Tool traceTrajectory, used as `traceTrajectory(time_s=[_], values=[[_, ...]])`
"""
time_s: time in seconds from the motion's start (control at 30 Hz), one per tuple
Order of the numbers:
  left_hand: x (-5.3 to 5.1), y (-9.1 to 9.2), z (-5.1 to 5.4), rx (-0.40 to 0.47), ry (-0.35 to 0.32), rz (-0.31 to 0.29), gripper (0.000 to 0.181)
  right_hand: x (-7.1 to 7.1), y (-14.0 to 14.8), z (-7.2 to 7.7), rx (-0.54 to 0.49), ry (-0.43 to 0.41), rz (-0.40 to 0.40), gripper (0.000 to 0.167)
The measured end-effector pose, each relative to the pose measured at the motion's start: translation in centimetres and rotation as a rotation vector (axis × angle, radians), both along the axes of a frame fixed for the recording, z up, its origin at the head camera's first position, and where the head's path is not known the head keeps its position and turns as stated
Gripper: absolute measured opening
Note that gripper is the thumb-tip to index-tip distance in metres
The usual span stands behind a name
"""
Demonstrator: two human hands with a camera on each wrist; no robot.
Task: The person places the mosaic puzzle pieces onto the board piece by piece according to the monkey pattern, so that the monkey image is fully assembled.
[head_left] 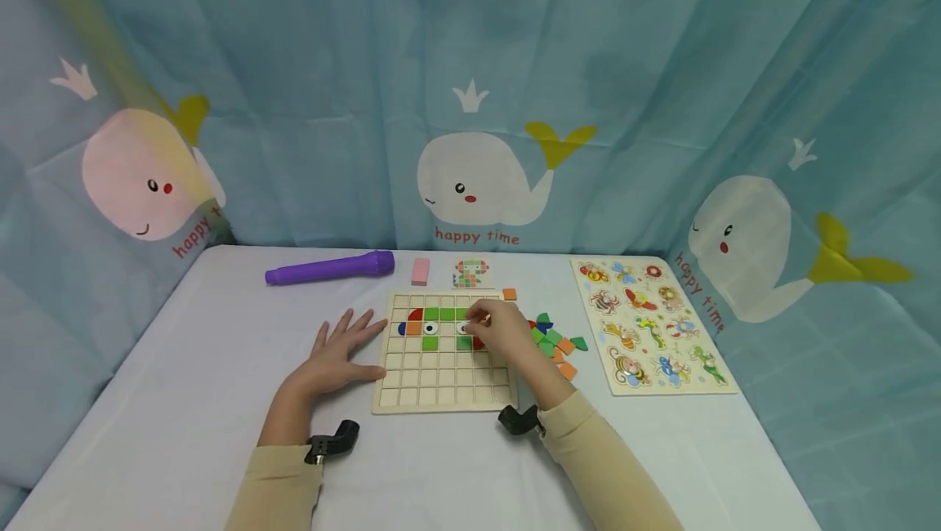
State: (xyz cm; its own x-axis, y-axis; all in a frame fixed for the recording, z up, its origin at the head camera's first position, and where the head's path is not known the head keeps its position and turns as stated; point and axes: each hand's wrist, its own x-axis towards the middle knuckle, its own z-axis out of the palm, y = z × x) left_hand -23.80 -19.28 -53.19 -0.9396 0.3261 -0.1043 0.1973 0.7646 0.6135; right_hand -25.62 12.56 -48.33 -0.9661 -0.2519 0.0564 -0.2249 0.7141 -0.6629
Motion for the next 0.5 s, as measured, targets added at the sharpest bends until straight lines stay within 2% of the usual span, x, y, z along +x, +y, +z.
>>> traceTrajectory(time_s=[0.5], values=[[-0.1,0.0,-0.2,-0.004,-0.005,0.003,0.099,-0.5,4.6,-0.8,0.052,-0.021,-0.172,0.018]])
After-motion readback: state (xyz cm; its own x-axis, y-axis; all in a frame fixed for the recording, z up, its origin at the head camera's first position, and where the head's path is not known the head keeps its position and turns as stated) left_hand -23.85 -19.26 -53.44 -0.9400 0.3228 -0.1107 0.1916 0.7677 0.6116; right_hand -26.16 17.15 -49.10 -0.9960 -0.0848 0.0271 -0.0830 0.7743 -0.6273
